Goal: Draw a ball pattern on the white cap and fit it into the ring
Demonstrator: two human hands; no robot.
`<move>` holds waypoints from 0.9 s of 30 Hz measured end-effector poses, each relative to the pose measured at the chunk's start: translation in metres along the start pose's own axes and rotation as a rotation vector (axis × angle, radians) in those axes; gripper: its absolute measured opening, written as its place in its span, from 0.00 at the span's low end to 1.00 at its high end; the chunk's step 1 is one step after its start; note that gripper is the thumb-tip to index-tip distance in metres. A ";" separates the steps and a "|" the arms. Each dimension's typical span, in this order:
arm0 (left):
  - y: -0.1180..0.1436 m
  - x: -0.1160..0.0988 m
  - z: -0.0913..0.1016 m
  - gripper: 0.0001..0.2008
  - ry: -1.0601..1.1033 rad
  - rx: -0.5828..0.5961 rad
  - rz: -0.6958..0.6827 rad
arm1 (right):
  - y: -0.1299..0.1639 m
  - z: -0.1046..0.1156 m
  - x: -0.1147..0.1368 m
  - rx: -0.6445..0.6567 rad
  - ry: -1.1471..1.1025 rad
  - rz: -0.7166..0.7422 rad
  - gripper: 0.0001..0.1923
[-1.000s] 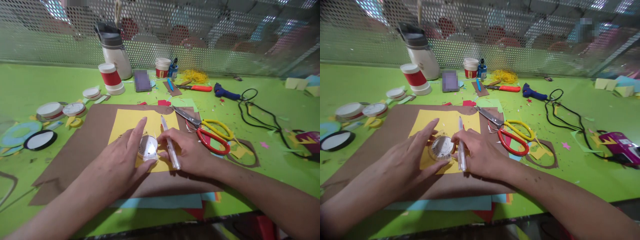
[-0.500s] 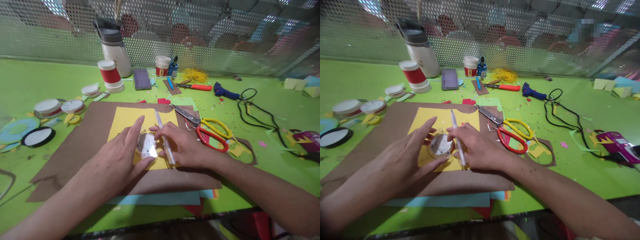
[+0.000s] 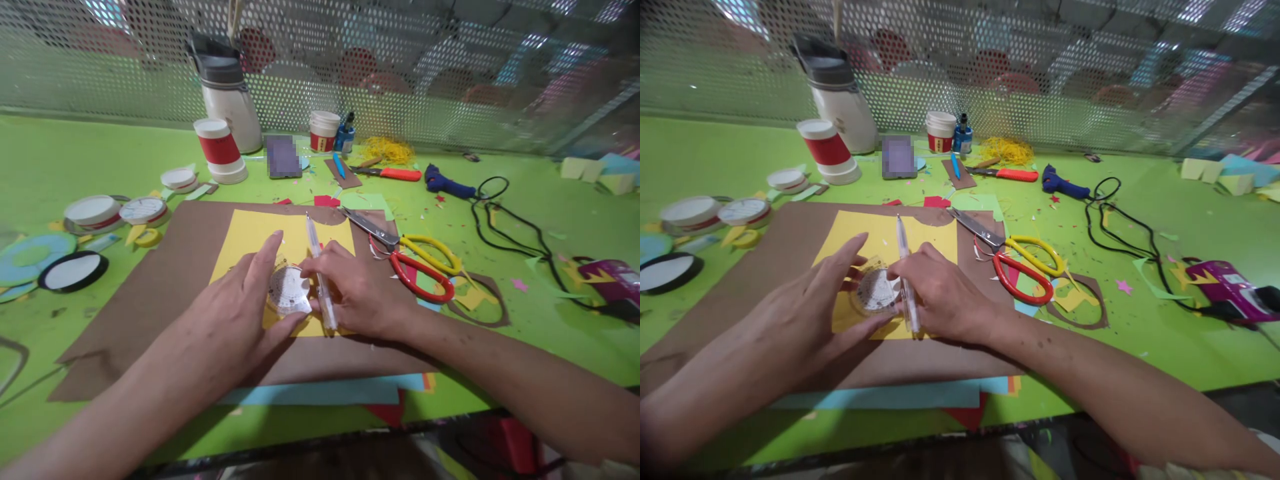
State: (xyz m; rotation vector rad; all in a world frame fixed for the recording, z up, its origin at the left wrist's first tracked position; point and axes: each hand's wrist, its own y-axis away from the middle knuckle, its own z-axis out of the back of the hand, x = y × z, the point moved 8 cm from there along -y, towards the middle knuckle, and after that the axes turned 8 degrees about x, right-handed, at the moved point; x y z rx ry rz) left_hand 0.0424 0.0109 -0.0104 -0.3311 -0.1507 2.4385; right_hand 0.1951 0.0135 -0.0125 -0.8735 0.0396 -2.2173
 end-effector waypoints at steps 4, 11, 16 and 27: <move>0.000 -0.001 0.000 0.41 -0.007 0.007 -0.034 | 0.001 0.002 0.003 0.009 0.037 0.014 0.12; 0.000 -0.003 0.002 0.39 -0.009 0.004 -0.076 | 0.001 0.003 0.004 0.023 0.046 -0.076 0.12; -0.001 -0.003 0.002 0.39 -0.025 0.006 -0.071 | 0.002 0.002 -0.001 0.010 -0.010 -0.069 0.13; -0.003 -0.003 0.003 0.37 0.009 0.006 -0.081 | 0.009 0.004 -0.003 0.046 -0.061 -0.082 0.14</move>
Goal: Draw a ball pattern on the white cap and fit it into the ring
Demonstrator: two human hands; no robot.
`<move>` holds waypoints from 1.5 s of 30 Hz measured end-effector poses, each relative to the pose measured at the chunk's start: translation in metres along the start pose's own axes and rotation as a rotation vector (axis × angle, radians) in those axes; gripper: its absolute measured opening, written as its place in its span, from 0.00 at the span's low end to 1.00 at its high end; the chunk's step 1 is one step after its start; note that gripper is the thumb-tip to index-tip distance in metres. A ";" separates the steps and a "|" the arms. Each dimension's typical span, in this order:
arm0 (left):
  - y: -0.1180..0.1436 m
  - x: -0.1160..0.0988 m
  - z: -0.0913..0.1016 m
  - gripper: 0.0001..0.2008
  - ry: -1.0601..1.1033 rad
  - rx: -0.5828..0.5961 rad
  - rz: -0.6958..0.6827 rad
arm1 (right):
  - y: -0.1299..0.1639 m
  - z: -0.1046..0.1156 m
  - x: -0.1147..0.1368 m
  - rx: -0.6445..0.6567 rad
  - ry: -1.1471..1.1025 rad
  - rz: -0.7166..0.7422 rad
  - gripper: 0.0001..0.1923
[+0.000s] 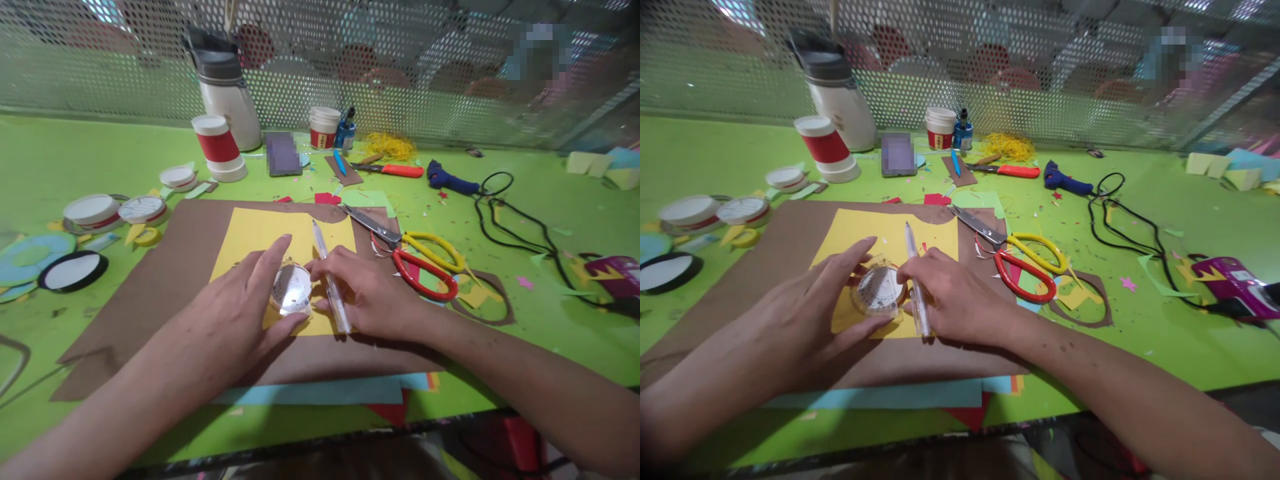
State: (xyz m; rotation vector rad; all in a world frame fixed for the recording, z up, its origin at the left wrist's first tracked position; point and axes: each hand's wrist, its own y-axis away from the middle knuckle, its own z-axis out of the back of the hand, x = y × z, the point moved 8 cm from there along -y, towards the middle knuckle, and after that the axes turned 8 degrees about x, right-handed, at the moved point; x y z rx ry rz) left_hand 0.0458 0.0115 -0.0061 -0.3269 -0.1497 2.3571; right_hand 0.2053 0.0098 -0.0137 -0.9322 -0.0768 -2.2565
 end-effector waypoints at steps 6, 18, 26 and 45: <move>-0.001 -0.002 0.001 0.36 -0.018 0.043 -0.023 | 0.001 0.003 -0.004 -0.049 0.013 -0.003 0.10; -0.004 -0.003 0.001 0.35 -0.028 0.033 -0.040 | 0.003 0.015 -0.004 -0.129 0.009 0.011 0.06; 0.000 0.002 -0.004 0.36 0.013 0.063 -0.013 | 0.017 0.042 0.029 -0.350 -0.087 0.071 0.09; 0.004 0.001 -0.007 0.34 0.052 -0.006 -0.030 | 0.018 0.024 0.019 -0.338 -0.042 -0.147 0.07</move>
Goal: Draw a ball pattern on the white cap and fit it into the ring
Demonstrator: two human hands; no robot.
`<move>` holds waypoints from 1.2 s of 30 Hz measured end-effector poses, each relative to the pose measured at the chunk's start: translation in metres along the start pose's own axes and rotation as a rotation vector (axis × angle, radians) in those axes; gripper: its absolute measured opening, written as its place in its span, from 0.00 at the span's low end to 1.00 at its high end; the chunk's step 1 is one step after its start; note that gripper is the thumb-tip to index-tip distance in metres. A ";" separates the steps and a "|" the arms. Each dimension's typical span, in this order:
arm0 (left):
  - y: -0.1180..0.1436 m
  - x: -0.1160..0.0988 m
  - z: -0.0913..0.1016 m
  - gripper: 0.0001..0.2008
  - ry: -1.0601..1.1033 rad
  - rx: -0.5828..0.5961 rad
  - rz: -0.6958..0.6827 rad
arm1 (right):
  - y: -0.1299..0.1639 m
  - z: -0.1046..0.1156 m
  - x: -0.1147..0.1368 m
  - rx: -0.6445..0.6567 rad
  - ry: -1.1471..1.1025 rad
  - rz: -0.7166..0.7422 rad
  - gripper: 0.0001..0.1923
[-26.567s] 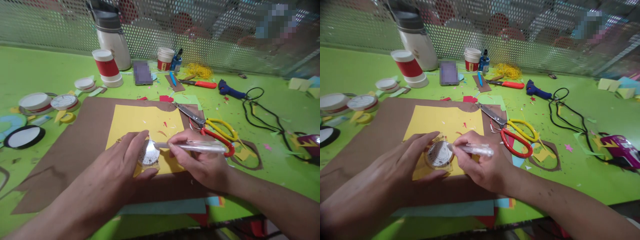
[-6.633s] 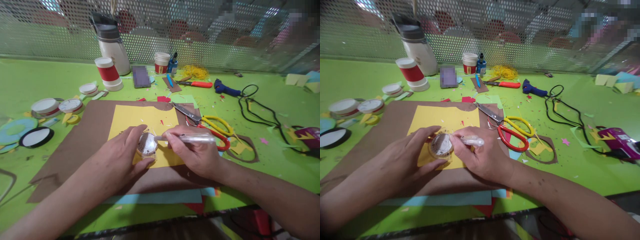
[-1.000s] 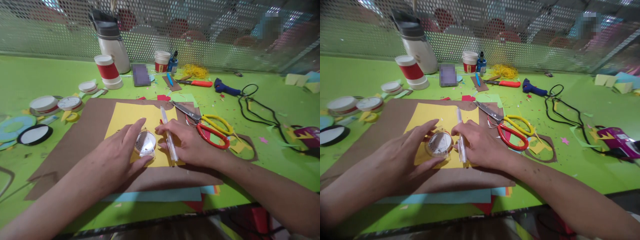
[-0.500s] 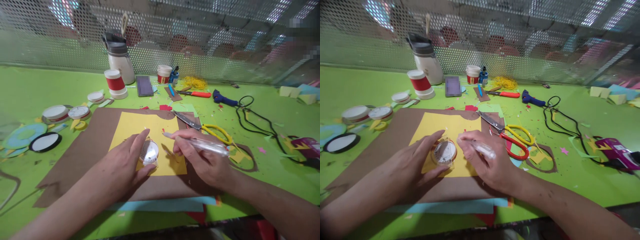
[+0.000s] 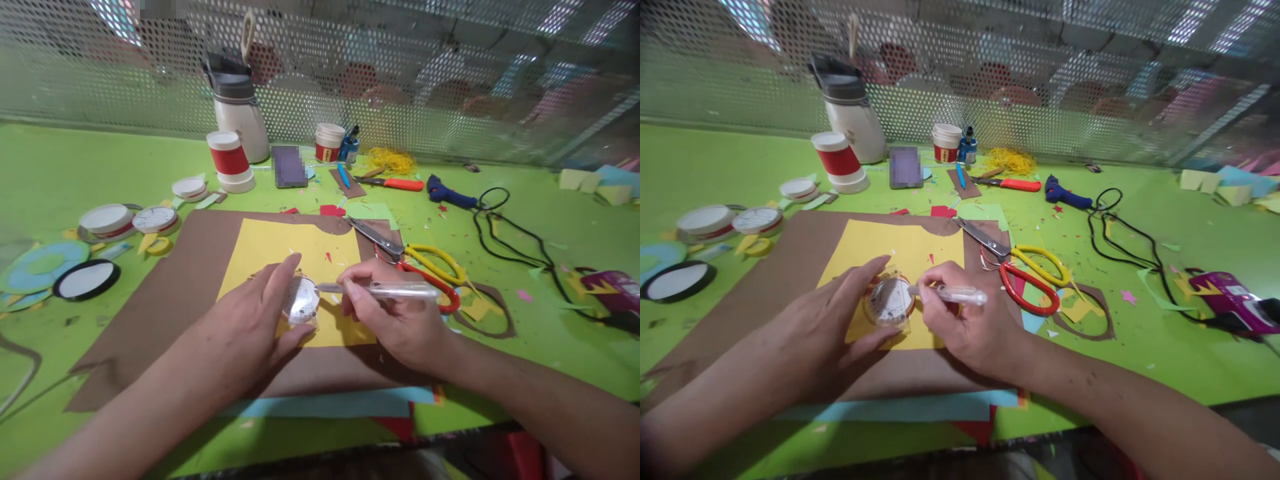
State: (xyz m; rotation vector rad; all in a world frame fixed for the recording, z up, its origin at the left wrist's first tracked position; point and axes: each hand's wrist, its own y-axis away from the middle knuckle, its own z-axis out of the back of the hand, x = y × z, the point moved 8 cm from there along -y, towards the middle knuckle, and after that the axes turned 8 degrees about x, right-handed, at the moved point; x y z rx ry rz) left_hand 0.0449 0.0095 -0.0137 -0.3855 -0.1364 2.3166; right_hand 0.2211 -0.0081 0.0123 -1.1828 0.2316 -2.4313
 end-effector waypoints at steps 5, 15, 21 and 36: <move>0.000 0.004 -0.004 0.35 0.004 -0.015 -0.007 | 0.001 -0.001 -0.002 0.008 0.016 -0.002 0.08; -0.003 0.000 0.002 0.35 -0.021 0.058 0.007 | -0.002 -0.015 -0.006 0.097 -0.012 0.089 0.09; -0.002 0.002 0.000 0.36 -0.010 0.034 -0.008 | -0.005 -0.024 -0.007 0.167 0.044 0.054 0.11; -0.005 0.001 0.003 0.34 -0.042 0.064 0.006 | -0.009 -0.023 -0.008 0.171 0.037 -0.002 0.09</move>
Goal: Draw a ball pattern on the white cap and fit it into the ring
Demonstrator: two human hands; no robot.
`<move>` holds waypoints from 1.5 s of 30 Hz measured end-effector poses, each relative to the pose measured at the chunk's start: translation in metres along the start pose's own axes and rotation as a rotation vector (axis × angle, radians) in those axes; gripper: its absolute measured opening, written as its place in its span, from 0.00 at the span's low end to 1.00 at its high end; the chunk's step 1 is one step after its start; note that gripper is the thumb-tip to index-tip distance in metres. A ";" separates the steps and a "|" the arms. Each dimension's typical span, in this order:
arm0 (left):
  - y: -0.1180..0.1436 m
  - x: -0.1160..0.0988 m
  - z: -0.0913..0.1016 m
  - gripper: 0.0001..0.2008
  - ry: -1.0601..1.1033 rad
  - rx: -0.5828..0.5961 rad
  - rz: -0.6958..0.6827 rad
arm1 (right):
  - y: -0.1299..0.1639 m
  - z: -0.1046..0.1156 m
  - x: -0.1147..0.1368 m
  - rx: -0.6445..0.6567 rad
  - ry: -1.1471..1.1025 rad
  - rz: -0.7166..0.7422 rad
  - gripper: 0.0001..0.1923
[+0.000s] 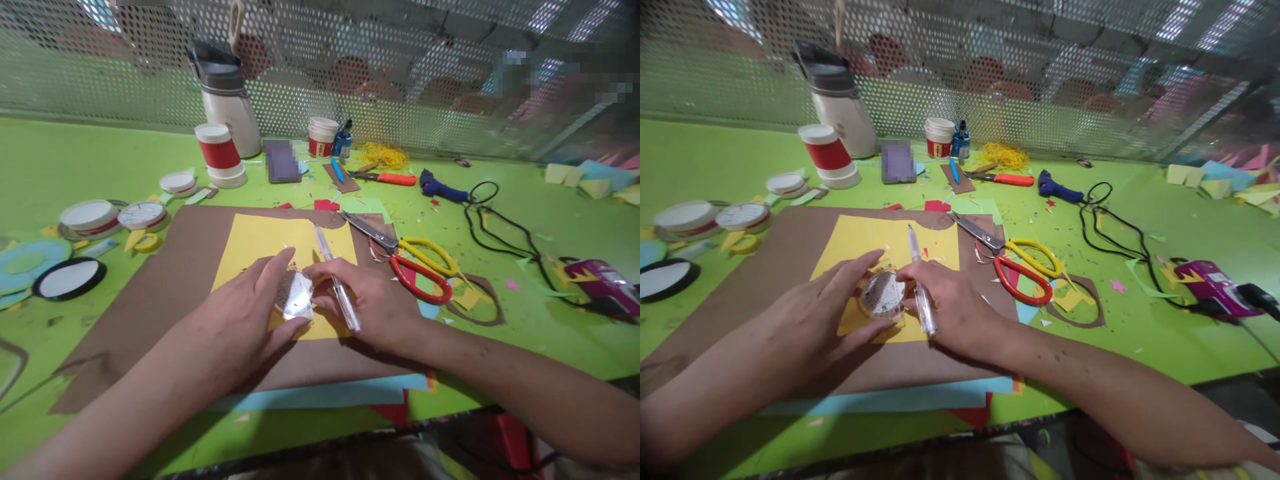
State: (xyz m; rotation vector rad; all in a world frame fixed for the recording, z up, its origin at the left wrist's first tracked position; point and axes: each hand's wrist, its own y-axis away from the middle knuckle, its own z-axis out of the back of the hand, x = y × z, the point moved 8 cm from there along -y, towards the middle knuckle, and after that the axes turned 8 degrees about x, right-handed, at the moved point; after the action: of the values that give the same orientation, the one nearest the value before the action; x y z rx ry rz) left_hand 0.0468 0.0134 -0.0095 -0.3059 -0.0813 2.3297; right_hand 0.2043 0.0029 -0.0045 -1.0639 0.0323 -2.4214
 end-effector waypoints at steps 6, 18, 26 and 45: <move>0.000 0.000 -0.001 0.34 0.002 0.005 0.017 | -0.001 0.001 0.002 -0.003 0.003 0.005 0.08; 0.002 0.005 -0.001 0.36 0.022 -0.024 -0.011 | 0.001 0.001 0.001 -0.002 0.002 0.013 0.08; 0.000 0.004 -0.002 0.33 0.042 -0.004 0.014 | 0.001 -0.001 0.000 -0.002 0.013 0.011 0.08; -0.002 0.004 -0.001 0.32 0.061 0.024 0.049 | 0.014 0.025 0.006 -0.284 -0.205 0.125 0.10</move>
State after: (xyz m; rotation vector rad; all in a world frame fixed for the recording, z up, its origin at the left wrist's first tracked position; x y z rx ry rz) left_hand 0.0460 0.0175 -0.0108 -0.3704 -0.0162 2.3663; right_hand 0.2246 -0.0078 0.0139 -1.3867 0.3715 -2.2287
